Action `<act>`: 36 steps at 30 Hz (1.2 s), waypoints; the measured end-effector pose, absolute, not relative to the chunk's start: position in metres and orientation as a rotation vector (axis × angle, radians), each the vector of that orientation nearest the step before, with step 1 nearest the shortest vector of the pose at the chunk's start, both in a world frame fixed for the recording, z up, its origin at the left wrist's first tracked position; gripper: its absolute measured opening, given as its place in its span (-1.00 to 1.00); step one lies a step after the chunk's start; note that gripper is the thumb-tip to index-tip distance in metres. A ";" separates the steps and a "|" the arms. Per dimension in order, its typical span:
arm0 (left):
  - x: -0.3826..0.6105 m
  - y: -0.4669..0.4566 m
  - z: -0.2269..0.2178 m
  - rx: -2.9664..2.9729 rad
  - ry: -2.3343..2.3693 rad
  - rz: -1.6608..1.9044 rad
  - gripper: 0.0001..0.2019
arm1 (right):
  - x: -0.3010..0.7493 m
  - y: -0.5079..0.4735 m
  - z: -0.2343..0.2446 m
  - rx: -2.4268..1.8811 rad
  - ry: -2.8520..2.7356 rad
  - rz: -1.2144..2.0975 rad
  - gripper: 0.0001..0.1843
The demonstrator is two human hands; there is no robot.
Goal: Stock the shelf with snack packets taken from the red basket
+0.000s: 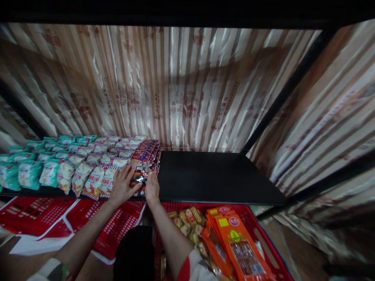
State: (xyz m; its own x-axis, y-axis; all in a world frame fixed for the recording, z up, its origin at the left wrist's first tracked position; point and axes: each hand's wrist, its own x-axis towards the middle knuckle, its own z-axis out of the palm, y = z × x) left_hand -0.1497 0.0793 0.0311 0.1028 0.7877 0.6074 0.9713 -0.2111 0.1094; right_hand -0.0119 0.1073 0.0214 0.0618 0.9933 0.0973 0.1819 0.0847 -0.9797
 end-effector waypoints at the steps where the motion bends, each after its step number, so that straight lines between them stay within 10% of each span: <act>1: -0.151 0.079 0.031 -2.078 -1.722 -0.806 -0.45 | -0.011 0.107 0.021 -1.334 -1.326 0.971 -0.44; 36: -0.169 0.088 0.043 -2.301 -1.593 -0.845 -0.57 | -0.011 0.124 0.022 -1.272 -1.398 0.957 -0.49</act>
State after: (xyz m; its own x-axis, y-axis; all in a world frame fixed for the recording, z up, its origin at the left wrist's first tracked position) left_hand -0.1692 0.0879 0.0425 0.2481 0.7852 0.5674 0.9102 -0.3895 0.1410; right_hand -0.0113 0.1243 0.0215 0.0275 0.9881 0.1512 0.2166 0.1418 -0.9659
